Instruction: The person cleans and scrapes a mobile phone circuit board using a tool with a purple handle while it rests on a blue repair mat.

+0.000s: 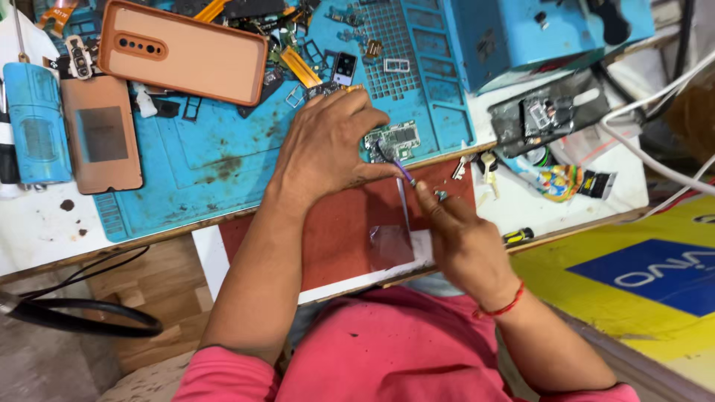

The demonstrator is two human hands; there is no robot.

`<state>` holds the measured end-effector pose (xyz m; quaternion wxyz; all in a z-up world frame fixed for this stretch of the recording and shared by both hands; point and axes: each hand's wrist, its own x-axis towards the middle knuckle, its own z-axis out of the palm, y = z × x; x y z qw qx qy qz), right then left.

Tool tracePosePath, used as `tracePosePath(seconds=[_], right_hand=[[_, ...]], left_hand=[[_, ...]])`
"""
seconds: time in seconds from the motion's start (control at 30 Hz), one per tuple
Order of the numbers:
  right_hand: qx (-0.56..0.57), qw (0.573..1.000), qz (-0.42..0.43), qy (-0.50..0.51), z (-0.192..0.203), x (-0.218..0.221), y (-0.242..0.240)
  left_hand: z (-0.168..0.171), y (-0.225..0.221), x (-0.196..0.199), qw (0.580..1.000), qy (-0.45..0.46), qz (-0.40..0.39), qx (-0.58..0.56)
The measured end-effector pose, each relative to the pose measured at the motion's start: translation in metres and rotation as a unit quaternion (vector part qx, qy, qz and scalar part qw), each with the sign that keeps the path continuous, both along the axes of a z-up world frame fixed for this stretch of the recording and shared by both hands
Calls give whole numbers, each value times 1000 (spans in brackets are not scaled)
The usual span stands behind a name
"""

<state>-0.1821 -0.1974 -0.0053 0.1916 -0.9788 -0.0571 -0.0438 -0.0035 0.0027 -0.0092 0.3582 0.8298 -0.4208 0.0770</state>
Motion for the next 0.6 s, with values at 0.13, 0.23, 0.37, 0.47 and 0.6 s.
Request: tracePosePath(seconds=[0.13, 0.23, 0.37, 0.47, 0.6], right_hand=[[43, 998, -47, 0, 5, 11, -19], [55, 998, 14, -15, -1, 6, -14], [85, 996, 19, -16, -5, 10, -26], [65, 997, 30, -27, 2, 16, -21], [70, 996, -52, 10, 9, 22, -30]], left_hand=[[0, -2, -1, 1000, 16, 6, 12], [1, 0, -1, 1000, 12, -3, -8], [-4, 1, -3, 1000, 19, -1, 15], [-1, 1, 1, 1000, 0, 9, -1], [-4, 1, -3, 1000, 21, -6, 1]])
